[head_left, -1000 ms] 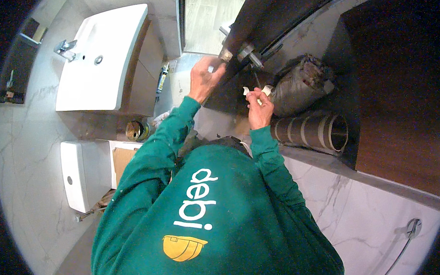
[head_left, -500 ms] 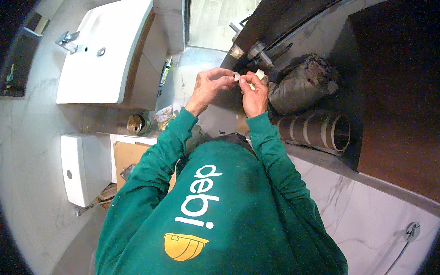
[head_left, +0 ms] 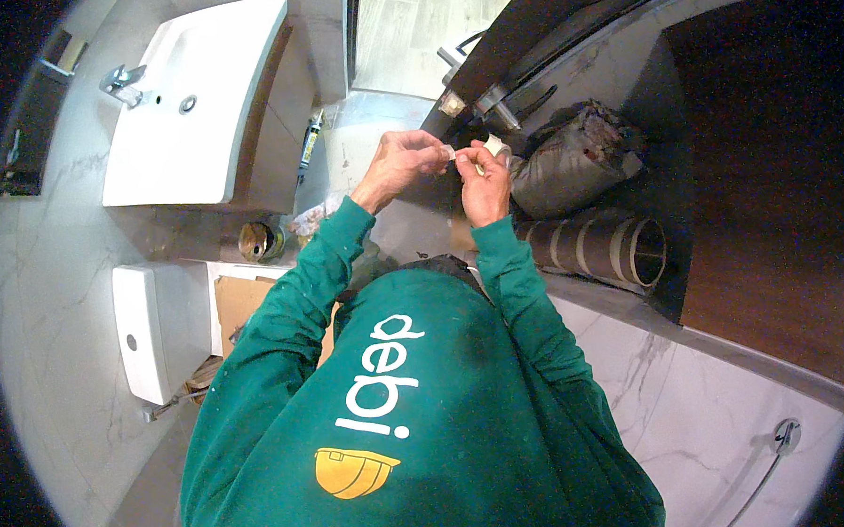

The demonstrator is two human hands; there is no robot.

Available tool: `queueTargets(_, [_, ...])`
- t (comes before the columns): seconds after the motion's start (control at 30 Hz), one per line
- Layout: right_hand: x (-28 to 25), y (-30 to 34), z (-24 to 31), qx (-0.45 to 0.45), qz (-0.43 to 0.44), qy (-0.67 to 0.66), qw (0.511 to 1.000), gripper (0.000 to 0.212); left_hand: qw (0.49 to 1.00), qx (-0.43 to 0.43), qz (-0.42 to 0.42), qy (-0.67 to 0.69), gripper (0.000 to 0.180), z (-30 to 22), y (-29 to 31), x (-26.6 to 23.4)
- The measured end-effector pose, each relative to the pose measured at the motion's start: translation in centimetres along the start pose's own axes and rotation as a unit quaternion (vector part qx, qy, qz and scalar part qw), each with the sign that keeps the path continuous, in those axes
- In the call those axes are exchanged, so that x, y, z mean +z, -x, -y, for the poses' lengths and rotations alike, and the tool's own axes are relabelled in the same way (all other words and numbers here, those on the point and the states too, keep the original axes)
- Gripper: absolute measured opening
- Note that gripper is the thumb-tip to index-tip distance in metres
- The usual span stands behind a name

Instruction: The person applies a small amount of adhesive to a dark rectangular tile using a putty knife, then moves to a bathroom and presses the tile onto a dark wall panel. The person handles the tile and putty knife throughout.

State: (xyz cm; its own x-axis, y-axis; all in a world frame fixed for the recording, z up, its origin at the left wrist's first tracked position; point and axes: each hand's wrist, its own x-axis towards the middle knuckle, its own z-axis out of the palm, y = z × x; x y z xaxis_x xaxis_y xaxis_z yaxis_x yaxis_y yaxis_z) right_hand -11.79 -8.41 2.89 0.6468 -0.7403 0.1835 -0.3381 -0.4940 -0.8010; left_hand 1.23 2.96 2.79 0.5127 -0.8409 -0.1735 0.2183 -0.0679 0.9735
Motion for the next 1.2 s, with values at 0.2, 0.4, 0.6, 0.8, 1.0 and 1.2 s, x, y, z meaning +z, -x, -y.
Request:
queueTargets(0.2, [-1.9, 0.1, 2.3, 0.020, -0.082, 0.006, 0.996, 0.025, 0.983, 0.036, -0.117, 0.137, 0.021, 0.1, -0.7, 0.3])
queueTargets(0.4, [-4.3, -1.5, 3.0, -0.038, -0.131, 0.065, 0.988, 0.040, 0.975, 0.002, -0.083, 0.206, 0.019, -0.6, -1.8, 0.2])
queueTargets(0.6, [-3.3, -3.7, 1.9, -0.121, -0.130, 0.129, 0.976, 0.044, 0.953, -0.039, -0.077, 0.289, 0.020, 0.3, -2.6, 0.6])
queueTargets(0.8, [-2.8, -4.0, 1.0, -0.148, -0.114, 0.134, 0.973, 0.045, 0.962, -0.015, -0.070, 0.262, 0.024, 0.8, -2.9, 0.4])
queueTargets(1.0, [-2.5, -3.8, 1.1, -0.127, -0.119, 0.143, 0.974, 0.044, 0.986, 0.018, -0.093, 0.135, 0.020, 0.9, -3.4, -0.2])
queueTargets(1.2, [-2.8, -3.8, 1.2, -0.133, -0.098, 0.119, 0.979, 0.044, 0.994, 0.070, -0.082, 0.006, 0.022, 0.4, -3.7, -1.1])
